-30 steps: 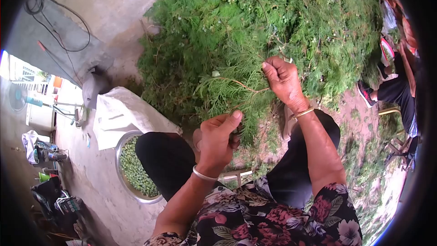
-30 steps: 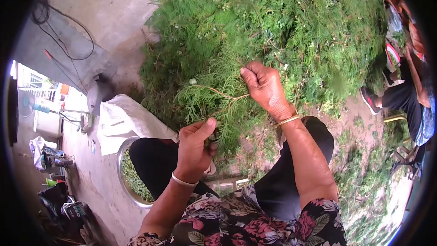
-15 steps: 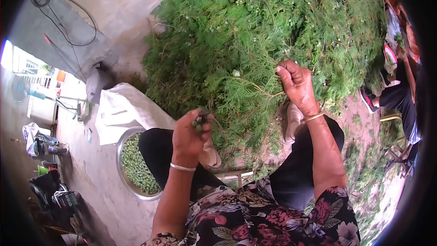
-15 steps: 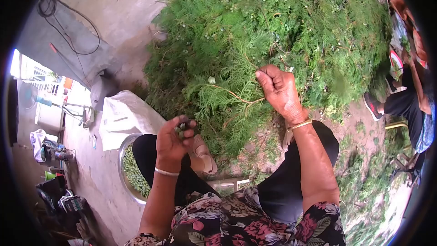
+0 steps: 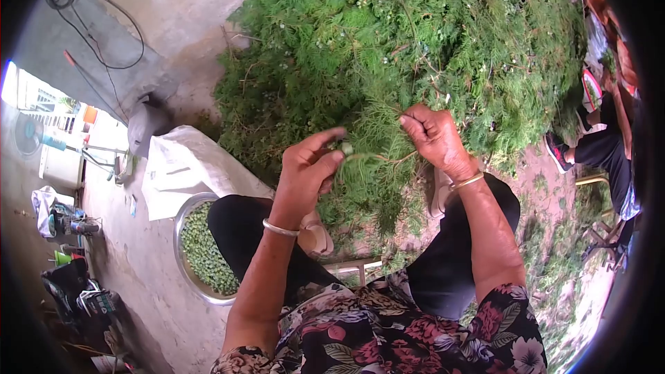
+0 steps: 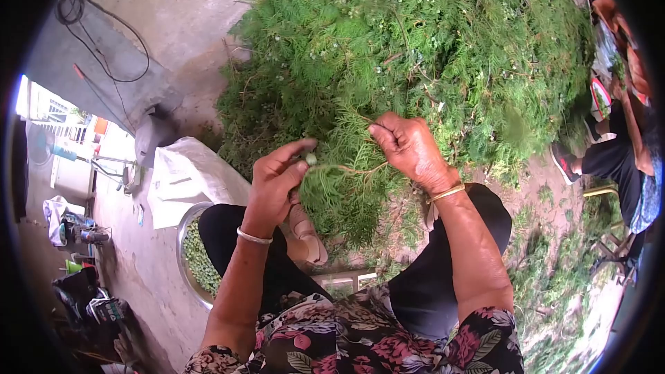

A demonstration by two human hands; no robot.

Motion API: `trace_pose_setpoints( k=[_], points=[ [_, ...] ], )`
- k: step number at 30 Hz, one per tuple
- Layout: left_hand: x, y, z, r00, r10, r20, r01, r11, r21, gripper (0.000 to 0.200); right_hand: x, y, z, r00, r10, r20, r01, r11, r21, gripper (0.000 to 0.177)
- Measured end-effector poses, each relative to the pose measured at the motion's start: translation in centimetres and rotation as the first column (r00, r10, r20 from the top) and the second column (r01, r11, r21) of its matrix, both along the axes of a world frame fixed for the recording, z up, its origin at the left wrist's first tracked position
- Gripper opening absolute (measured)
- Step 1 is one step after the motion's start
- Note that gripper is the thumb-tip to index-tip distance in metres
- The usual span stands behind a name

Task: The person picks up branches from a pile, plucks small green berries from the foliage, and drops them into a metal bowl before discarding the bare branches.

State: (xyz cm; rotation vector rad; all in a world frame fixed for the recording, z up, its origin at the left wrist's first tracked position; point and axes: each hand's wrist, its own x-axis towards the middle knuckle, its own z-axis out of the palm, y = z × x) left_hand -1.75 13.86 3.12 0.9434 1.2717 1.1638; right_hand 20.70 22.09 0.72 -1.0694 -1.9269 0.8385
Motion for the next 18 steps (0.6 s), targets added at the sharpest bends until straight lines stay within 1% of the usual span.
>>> trace_pose_setpoints(
  k=[2,3,5,6,8,9,11,12,14,15,17,18],
  points=[
    [-0.2,-0.5,0.2,0.994,-0.069,-0.079,0.079,0.99,0.118,0.025,-0.1,0.2,-0.7,1.0,0.008,0.011,-0.009,1.0,0.025,0.011],
    [-0.4,-0.6,0.1,0.994,-0.07,-0.079,0.079,0.99,0.118,0.025,-0.1,0.2,-0.8,1.0,0.008,0.012,-0.008,1.0,0.025,0.011],
    [-0.9,-0.9,0.0,0.949,-0.207,-0.236,0.243,0.961,0.134,0.028,-0.2,0.3,-0.8,0.999,0.005,0.036,-0.006,1.0,0.03,0.011],
    [-0.9,-1.1,0.0,0.949,-0.209,-0.236,0.245,0.96,0.134,0.028,-0.2,0.3,-0.8,0.999,0.003,0.036,-0.004,1.0,0.03,0.011],
    [-0.6,-1.6,0.3,0.958,-0.23,-0.171,0.25,0.963,0.104,0.027,-0.2,0.2,-0.6,1.0,0.006,0.028,-0.006,1.0,0.027,0.012],
    [-0.2,-1.8,0.7,0.958,-0.233,-0.168,0.252,0.962,0.104,0.027,-0.2,0.2,-0.4,1.0,0.003,0.03,-0.004,1.0,0.026,0.012],
    [0.4,-2.2,1.4,0.953,-0.238,-0.189,0.268,0.952,0.151,0.019,-0.3,0.2,-0.2,0.999,-0.023,0.04,0.023,1.0,-0.015,0.021],
    [0.4,-2.3,1.3,0.952,-0.24,-0.188,0.269,0.951,0.15,0.019,-0.3,0.1,-0.3,0.999,-0.024,0.041,0.025,1.0,-0.017,0.021],
    [0.3,-2.4,1.0,0.962,-0.203,-0.185,0.215,0.976,0.045,0.014,-0.4,0.2,-0.3,0.999,-0.043,0.014,0.043,0.998,-0.037,0.02],
    [0.1,-2.5,0.7,0.961,-0.204,-0.184,0.216,0.975,0.046,0.014,-0.3,0.4,-0.4,0.999,-0.044,0.015,0.045,0.998,-0.036,0.02],
    [-0.4,-2.8,0.1,0.875,-0.095,-0.475,0.19,0.969,0.155,0.008,0.0,1.1,-0.7,0.994,-0.102,-0.039,0.104,0.992,0.066,0.021],
    [-0.7,-3.3,0.3,0.876,-0.096,-0.473,0.192,0.968,0.16,0.008,0.3,1.6,-1.0,0.994,-0.104,-0.036,0.107,0.992,0.071,0.021]
  ],
)
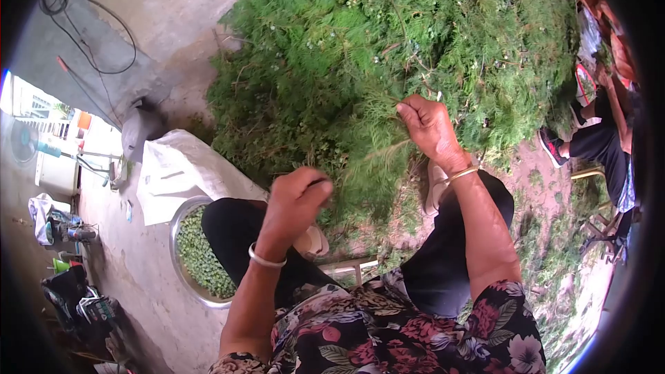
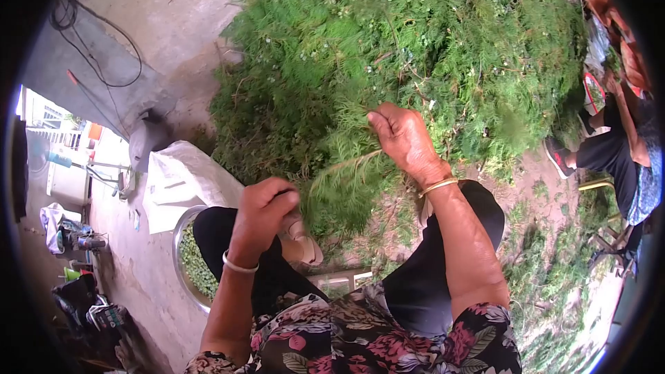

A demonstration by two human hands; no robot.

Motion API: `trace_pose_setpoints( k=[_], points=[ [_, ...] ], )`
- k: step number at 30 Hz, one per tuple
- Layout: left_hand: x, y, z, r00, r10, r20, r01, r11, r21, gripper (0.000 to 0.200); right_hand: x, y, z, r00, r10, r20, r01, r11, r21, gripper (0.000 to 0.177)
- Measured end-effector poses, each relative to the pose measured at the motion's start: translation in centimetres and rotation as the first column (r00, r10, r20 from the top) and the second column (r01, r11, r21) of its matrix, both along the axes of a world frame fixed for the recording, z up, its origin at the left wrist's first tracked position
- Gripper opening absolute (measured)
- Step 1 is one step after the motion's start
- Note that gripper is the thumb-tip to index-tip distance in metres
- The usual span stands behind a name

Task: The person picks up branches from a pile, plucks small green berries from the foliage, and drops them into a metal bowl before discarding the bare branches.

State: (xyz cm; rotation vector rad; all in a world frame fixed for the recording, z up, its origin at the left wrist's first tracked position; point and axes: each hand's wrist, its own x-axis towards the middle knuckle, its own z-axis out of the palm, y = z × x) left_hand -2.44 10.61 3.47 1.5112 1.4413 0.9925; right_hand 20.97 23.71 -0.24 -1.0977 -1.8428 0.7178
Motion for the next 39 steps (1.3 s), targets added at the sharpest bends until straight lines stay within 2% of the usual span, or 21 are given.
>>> trace_pose_setpoints(
  k=[2,4,6,7,9,11,12,14,16,18,21,22,23,25,26,28,30,32,34,37,39],
  points=[
    [-1.3,-1.7,1.1,0.944,0.329,-0.008,-0.327,0.932,-0.156,0.007,0.8,0.9,-0.6,0.987,-0.157,-0.033,0.158,0.986,0.05,0.021],
    [-5.3,-3.7,1.8,0.811,0.513,0.281,-0.449,0.854,-0.262,0.007,1.8,1.4,0.2,0.982,-0.169,-0.087,0.173,0.985,0.03,0.018],
    [-9.2,-5.6,1.5,0.689,0.654,0.312,-0.609,0.756,-0.238,0.009,2.2,0.3,1.8,0.829,-0.293,-0.475,-0.115,0.743,-0.66,0.013],
    [-11.6,-6.8,0.8,0.664,0.697,0.269,-0.669,0.716,-0.203,0.008,1.3,0.0,1.4,0.686,-0.472,-0.554,-0.1,0.693,-0.714,0.009],
    [-16.1,-9.4,-1.2,0.569,0.793,0.218,-0.779,0.605,-0.168,0.007,2.3,0.2,-3.9,0.529,-0.159,-0.834,-0.392,0.825,-0.407,0.01],
    [-20.6,-12.9,-3.5,0.5,0.84,0.208,-0.827,0.535,-0.171,0.007,2.6,-0.4,-2.5,0.262,-0.346,-0.901,-0.731,0.538,-0.42,0.008],
    [-22.9,-15.0,-4.8,0.532,0.82,0.21,-0.797,0.569,-0.204,0.009,2.7,-0.2,-3.2,0.164,-0.214,-0.963,-0.869,0.431,-0.243,0.009],
    [-24.4,-17.2,-6.2,0.563,0.798,0.215,-0.763,0.602,-0.237,0.01,2.5,-0.2,-4.2,0.037,-0.096,-0.995,-0.956,0.286,-0.063,0.013],
    [-25.4,-18.7,-7.5,0.035,0.859,0.51,-0.626,0.417,-0.659,0.013,2.2,-0.6,-4.8,0.022,0.019,-1.0,-0.939,0.343,-0.014,0.013],
    [-27.8,-21.0,-10.7,-0.022,0.873,0.488,-0.571,0.389,-0.723,0.016,2.3,-0.8,-5.3,0.013,0.146,-0.989,-0.938,0.343,0.038,0.01],
    [-29.7,-22.4,-14.0,-0.17,0.891,0.422,-0.678,0.205,-0.706,0.017,1.5,-2.8,-3.1,0.04,-0.023,-0.999,-0.879,0.475,-0.046,0.018],
    [-29.2,-23.1,-14.3,-0.17,0.889,0.424,-0.676,0.207,-0.707,0.017,1.6,-2.7,-3.5,0.042,-0.02,-0.999,-0.878,0.476,-0.047,0.018],
    [-28.7,-24.3,-14.4,0.3,0.947,0.12,-0.883,0.323,-0.34,0.022,1.6,-2.4,-4.1,0.014,0.018,-1.0,-0.902,0.431,-0.005,0.018],
    [-28.4,-24.9,-14.2,0.522,0.772,-0.363,-0.824,0.566,0.019,0.027,1.5,-2.1,-4.4,-0.046,0.065,-0.997,-0.927,0.368,0.067,0.023],
    [-28.1,-23.9,-13.4,0.514,0.806,-0.293,-0.846,0.533,-0.02,0.03,1.4,-2.0,-4.5,-0.075,0.088,-0.993,-0.937,0.335,0.1,0.028],
    [-27.6,-21.9,-11.9,0.479,0.864,-0.155,-0.877,0.467,-0.11,0.038,1.9,-2.5,-5.7,0.044,0.043,-0.998,-0.873,0.487,-0.017,0.041],
    [-25.6,-19.9,-9.7,0.469,0.869,-0.158,-0.883,0.462,-0.081,0.039,2.0,-1.8,-6.1,-0.046,-0.165,-0.985,-0.953,0.304,-0.007,0.047],
    [-22.3,-17.1,-6.1,0.376,0.906,-0.196,-0.92,0.338,-0.199,0.036,2.6,-1.3,-7.7,0.071,-0.207,-0.976,-0.969,0.219,-0.117,0.058],
    [-22.4,-15.9,-6.3,0.413,0.899,-0.145,-0.906,0.391,-0.161,0.035,2.9,-2.0,-7.8,0.041,-0.242,-0.969,-0.959,0.262,-0.106,0.063],
    [-21.0,-13.8,-5.3,0.502,0.865,-0.02,-0.863,0.502,0.056,0.032,4.0,-2.5,-9.3,0.375,-0.392,-0.84,-0.711,0.46,-0.532,0.066],
    [-18.5,-12.1,-3.3,0.527,0.848,0.059,-0.85,0.526,0.038,0.03,3.5,-2.7,-7.1,0.028,-0.17,-0.985,-0.948,0.309,-0.08,0.063]
  ],
)
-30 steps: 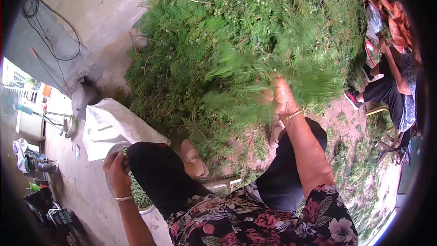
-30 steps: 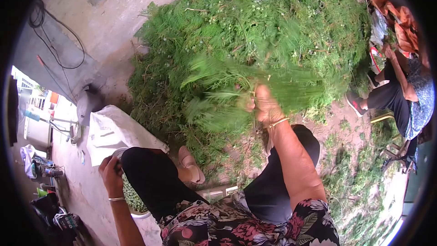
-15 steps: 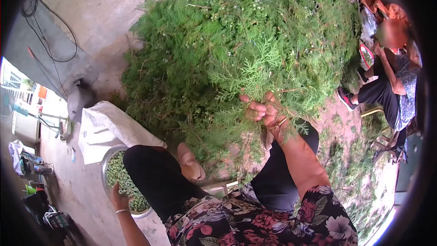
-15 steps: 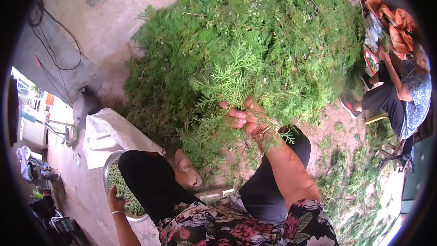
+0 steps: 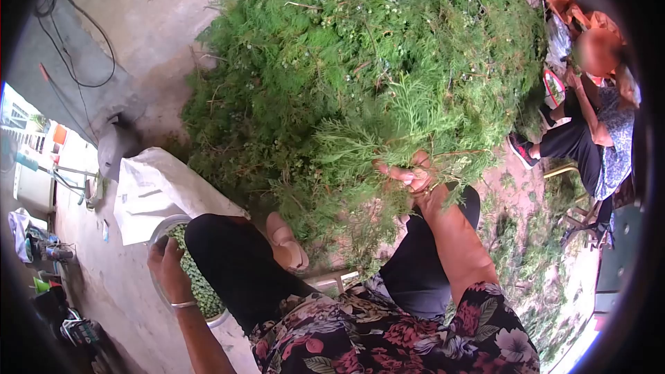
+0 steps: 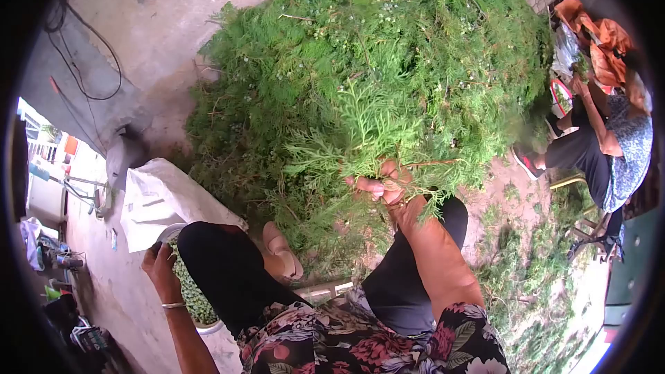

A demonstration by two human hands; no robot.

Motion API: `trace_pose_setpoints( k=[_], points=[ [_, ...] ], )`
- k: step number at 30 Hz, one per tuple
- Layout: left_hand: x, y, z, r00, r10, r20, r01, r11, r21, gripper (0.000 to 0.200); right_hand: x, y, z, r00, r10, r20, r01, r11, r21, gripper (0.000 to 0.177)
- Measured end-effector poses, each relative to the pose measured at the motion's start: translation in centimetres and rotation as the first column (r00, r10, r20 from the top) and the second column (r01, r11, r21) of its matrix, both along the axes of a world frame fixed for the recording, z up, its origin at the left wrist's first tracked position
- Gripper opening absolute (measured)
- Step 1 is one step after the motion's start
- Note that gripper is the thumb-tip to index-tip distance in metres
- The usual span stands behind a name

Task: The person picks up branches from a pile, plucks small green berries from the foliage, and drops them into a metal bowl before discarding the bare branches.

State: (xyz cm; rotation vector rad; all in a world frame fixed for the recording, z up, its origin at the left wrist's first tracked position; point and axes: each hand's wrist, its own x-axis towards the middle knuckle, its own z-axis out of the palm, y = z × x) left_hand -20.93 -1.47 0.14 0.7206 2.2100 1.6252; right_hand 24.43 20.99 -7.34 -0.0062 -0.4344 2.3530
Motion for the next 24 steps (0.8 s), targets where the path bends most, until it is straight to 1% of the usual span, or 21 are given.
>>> trace_pose_setpoints(
  k=[1,3,5,6,7,8,9,10,11,12,13,14,15,16,17,18,19,21,22,23,24],
  points=[
    [1.1,0.8,0.8,0.998,-0.03,0.051,0.027,0.998,0.059,0.028,0.0,-0.3,1.0,0.986,0.092,-0.138,-0.083,0.994,0.071,0.062],
    [2.7,2.0,1.6,0.992,-0.08,0.093,0.071,0.993,0.096,0.022,0.6,-1.5,3.1,0.989,-0.135,0.054,0.131,0.988,0.076,0.06],
    [4.6,3.1,1.8,0.963,-0.155,0.221,0.119,0.979,0.169,0.017,0.9,-3.0,6.7,0.92,-0.355,0.167,0.323,0.927,0.193,0.051],
    [5.8,3.5,1.7,0.951,-0.185,0.249,0.138,0.971,0.193,0.016,2.4,-2.8,6.9,0.81,-0.461,0.361,0.465,0.881,0.083,0.045],
    [7.2,4.1,1.7,0.941,-0.214,0.263,0.164,0.966,0.199,0.016,4.0,-3.1,7.3,0.659,-0.515,0.548,0.615,0.789,0.003,0.039],
    [8.5,4.5,1.8,0.912,-0.27,0.309,0.206,0.953,0.222,0.015,5.1,-4.8,8.8,0.603,-0.578,0.55,0.673,0.738,0.038,0.024],
    [9.7,4.8,1.8,0.879,-0.32,0.353,0.245,0.939,0.241,0.013,7.5,-4.7,8.8,0.449,-0.473,0.758,0.753,0.657,-0.036,0.022],
    [10.9,5.2,2.0,0.859,-0.371,0.353,0.301,0.923,0.239,0.013,9.8,-6.4,9.8,0.467,-0.421,0.778,0.74,0.668,-0.083,0.022],
    [11.9,5.6,1.8,0.852,-0.377,0.363,0.31,0.922,0.231,0.013,11.8,-8.3,10.5,0.422,-0.448,0.788,0.779,0.624,-0.063,0.021],
    [12.5,6.0,1.2,0.836,-0.406,0.369,0.343,0.912,0.226,0.013,14.0,-10.8,10.8,0.186,-0.452,0.873,0.843,0.53,0.094,0.02],
    [12.8,6.3,0.7,0.823,-0.427,0.374,0.371,0.904,0.214,0.013,20.5,-13.5,7.6,0.095,-0.476,0.874,0.876,0.456,0.154,0.016],
    [12.8,6.5,0.2,0.831,-0.406,0.381,0.359,0.914,0.192,0.013,24.7,-17.4,7.4,0.006,-0.523,0.852,0.909,0.358,0.213,0.014],
    [12.6,6.9,-0.3,0.822,-0.407,0.398,0.359,0.913,0.192,0.014,34.8,-23.5,3.3,-0.017,-0.669,0.743,0.84,0.393,0.374,0.013],
    [12.2,7.1,-0.7,0.815,-0.405,0.415,0.357,0.914,0.191,0.016,41.3,-29.3,2.2,-0.249,-0.634,0.732,0.903,0.121,0.411,0.021],
    [11.7,7.1,-1.0,0.827,-0.378,0.416,0.34,0.926,0.166,0.016,41.9,-33.9,4.1,-0.423,-0.472,0.773,0.88,-0.011,0.475,0.021],
    [11.2,7.4,-1.1,0.815,-0.382,0.436,0.327,0.924,0.198,0.016,42.1,-38.9,5.7,-0.559,-0.225,0.798,0.827,-0.087,0.555,0.021],
    [10.8,7.9,-1.2,0.802,-0.386,0.455,0.307,0.921,0.241,0.016,42.2,-42.5,6.7,-0.621,-0.003,0.784,0.782,-0.079,0.619,0.021],
    [10.3,8.8,-0.8,0.793,-0.353,0.496,0.282,0.935,0.215,0.016,40.3,-46.9,7.4,-0.64,0.372,0.672,0.744,0.085,0.662,0.022],
    [10.1,9.4,-0.6,0.771,-0.345,0.536,0.278,0.939,0.205,0.016,39.0,-47.4,7.1,-0.639,0.467,0.611,0.749,0.198,0.632,0.023],
    [10.1,10.2,-0.4,0.774,-0.337,0.536,0.277,0.941,0.193,0.016,37.1,-46.2,6.7,-0.65,0.499,0.573,0.749,0.294,0.593,0.024],
    [10.2,11.1,-0.1,0.715,-0.37,0.593,0.301,0.929,0.217,0.015,35.4,-43.8,6.2,-0.671,0.471,0.572,0.74,0.382,0.554,0.025]
  ],
)
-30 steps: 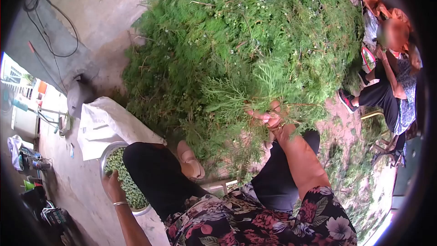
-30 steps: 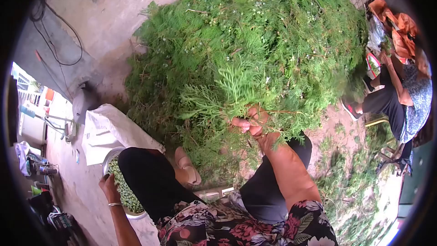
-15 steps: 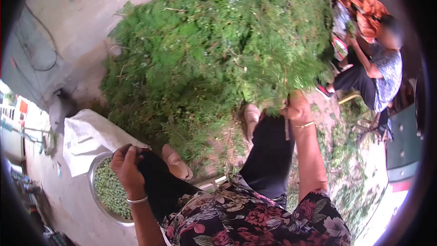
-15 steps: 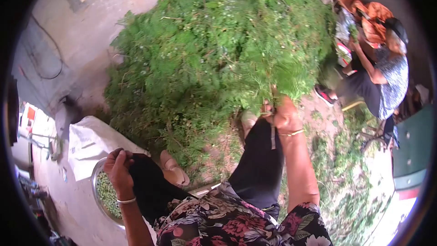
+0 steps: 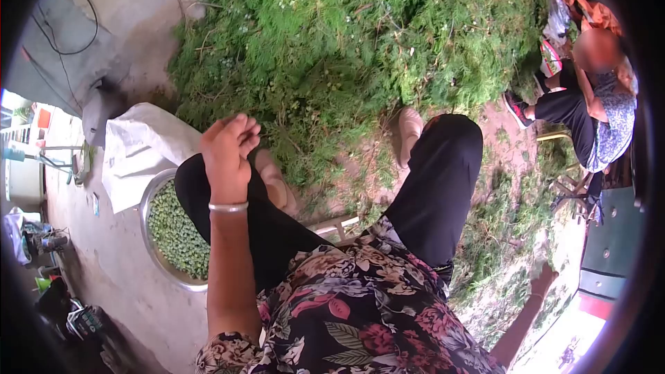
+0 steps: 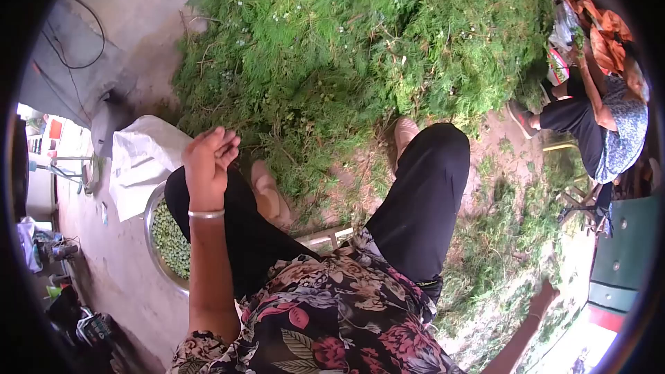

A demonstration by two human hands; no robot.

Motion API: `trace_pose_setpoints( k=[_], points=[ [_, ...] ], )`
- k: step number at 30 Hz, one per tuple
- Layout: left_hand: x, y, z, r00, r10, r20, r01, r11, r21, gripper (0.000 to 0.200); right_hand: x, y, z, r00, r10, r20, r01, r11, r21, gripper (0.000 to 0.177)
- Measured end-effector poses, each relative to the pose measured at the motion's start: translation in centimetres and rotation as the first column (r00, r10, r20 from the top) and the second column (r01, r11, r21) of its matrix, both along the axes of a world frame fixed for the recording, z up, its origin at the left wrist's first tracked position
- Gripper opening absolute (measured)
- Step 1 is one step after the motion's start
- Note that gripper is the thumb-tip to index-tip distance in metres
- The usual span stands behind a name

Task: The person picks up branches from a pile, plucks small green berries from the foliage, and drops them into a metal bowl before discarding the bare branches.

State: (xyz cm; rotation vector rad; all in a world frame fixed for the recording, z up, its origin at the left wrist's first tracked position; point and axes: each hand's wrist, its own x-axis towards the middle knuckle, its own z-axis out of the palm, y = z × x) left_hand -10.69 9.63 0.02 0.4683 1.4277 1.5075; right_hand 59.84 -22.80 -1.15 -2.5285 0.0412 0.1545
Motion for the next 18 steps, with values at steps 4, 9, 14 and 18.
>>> trace_pose_setpoints(
  k=[4,9,14,18],
  points=[
    [0.1,4.5,-1.6,0.993,-0.073,0.091,0.074,0.997,-0.006,0.013,-12.7,16.4,1.4,0.878,0.478,0.031,-0.473,0.853,0.219,0.035],
    [-1.3,7.9,-13.7,0.973,-0.207,-0.103,0.197,0.975,-0.102,0.01,-29.6,34.3,6.2,0.518,0.825,0.224,-0.801,0.376,0.465,0.037],
    [-0.2,5.7,-25.3,-0.188,-0.391,-0.901,0.518,0.74,-0.43,0.01,-40.8,43.5,6.4,0.153,0.974,0.167,-0.84,0.039,0.541,0.03],
    [2.3,6.5,-32.0,0.64,-0.615,-0.46,0.124,0.674,-0.728,0.027,-44.1,46.1,4.1,0.038,0.999,0.037,-0.816,0.009,0.578,0.02]
  ],
)
